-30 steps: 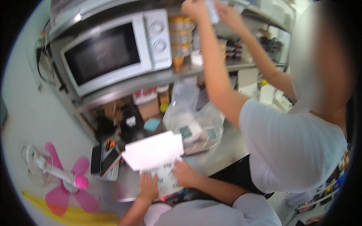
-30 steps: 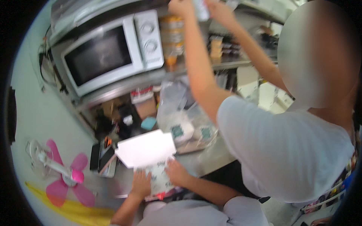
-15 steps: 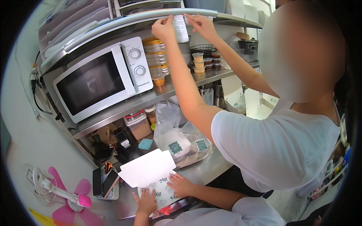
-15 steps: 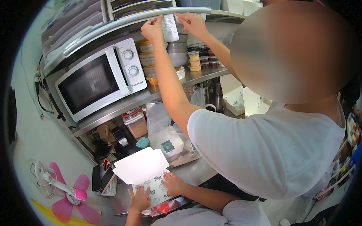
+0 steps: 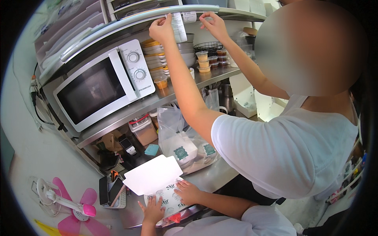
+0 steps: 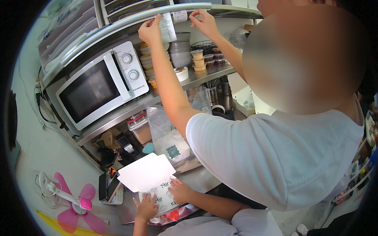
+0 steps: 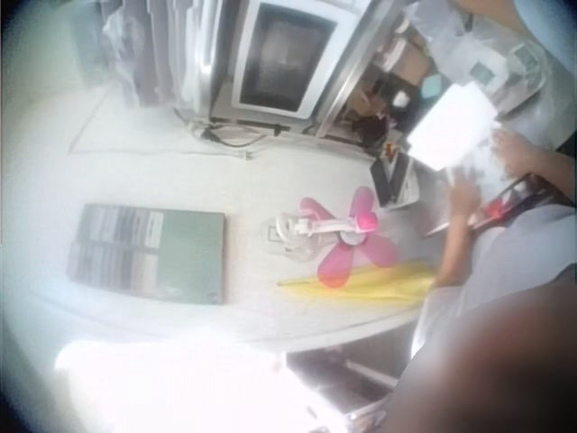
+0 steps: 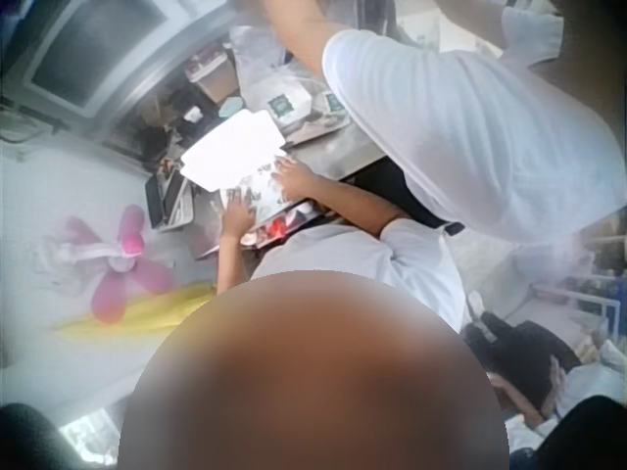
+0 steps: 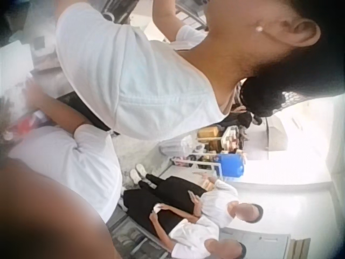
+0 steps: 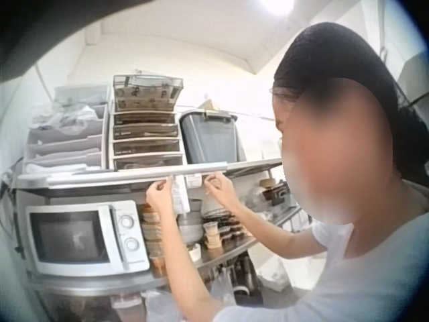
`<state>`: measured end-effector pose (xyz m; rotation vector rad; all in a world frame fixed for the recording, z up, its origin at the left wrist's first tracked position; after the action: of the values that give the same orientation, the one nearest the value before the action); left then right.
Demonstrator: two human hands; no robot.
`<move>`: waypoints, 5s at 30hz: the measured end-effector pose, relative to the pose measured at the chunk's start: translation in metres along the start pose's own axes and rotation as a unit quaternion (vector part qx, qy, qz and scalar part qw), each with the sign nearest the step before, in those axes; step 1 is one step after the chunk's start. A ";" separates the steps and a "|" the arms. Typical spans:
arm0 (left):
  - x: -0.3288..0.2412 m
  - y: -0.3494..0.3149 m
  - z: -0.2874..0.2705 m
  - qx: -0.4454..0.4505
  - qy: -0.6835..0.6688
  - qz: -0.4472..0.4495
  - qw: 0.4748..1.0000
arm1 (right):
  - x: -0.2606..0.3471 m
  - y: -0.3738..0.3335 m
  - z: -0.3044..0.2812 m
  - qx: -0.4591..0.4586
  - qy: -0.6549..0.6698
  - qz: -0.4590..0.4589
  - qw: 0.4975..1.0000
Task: The person assembles white cardboard food boxes by folding and pressing the flaps. They then place a branded paper liner inside each box and arrange them on the counter.
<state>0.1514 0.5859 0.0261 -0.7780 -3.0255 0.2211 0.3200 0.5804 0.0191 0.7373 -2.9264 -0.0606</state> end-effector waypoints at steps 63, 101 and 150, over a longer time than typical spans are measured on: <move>-0.004 -0.002 -0.004 -0.020 -0.006 -0.005 1.000 | 0.005 -0.003 -0.010 -0.057 0.011 0.002 0.998; -0.235 -0.144 -0.037 -0.334 -0.464 0.310 0.760 | 0.029 -0.162 -0.060 -0.216 0.470 -0.134 0.845; -0.721 0.193 0.054 -0.207 -0.891 -0.252 0.316 | -0.683 -0.547 -0.292 -0.243 0.351 0.087 0.900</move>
<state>0.8738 0.3990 -0.0354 2.6883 -4.5955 0.5060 1.2109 0.4202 0.1960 0.3134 -2.1344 -0.4009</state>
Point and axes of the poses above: each hand's wrist, its own y-axis towards the middle knuckle, its own z-axis out of the palm, x = y × z, the point moved 7 cm from there along y, towards the middle knuckle, and after that the axes turned 5 degrees about x, right-handed, at the moved point
